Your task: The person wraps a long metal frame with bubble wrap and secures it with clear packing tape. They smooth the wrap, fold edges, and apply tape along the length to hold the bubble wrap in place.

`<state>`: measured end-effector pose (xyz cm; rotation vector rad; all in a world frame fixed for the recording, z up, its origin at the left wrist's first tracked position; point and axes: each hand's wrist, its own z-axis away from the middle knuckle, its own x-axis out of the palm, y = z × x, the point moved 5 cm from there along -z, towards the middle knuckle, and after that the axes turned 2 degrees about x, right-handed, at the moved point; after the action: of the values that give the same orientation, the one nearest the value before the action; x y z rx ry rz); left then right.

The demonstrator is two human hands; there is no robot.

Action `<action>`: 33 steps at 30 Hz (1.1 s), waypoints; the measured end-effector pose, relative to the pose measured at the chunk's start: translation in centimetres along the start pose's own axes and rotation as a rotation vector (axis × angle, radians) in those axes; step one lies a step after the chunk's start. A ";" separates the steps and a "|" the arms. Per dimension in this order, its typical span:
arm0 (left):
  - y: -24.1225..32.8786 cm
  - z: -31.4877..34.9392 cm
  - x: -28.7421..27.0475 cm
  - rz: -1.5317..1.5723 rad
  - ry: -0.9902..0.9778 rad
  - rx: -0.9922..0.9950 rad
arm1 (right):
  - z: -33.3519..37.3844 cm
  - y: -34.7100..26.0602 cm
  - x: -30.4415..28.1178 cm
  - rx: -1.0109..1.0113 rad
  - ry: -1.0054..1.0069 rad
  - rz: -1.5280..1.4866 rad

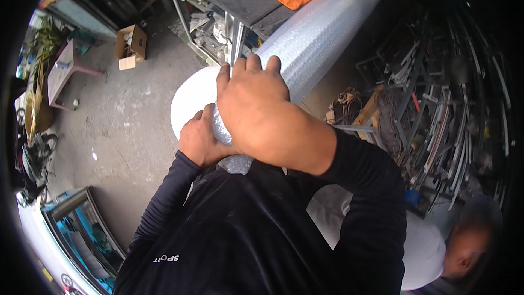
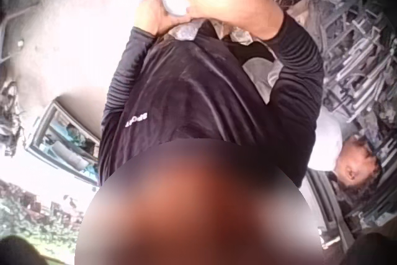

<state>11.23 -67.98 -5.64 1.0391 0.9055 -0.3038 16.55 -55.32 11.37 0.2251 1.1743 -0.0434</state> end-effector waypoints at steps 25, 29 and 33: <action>-0.8 0.9 -1.1 0.143 -0.148 -0.015 | -4.2 -13.6 44.5 0.273 0.376 -1.307; 1.1 1.9 -0.4 0.129 0.085 -0.253 | -4.7 -12.9 44.0 0.175 0.247 -1.354; 2.0 2.3 -0.1 0.162 0.169 -0.454 | -5.3 -11.8 44.3 0.066 0.127 -1.373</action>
<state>13.52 -68.90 -3.94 0.7158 0.9782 0.1263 27.18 -62.07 -33.01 -0.5637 1.2605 -1.2802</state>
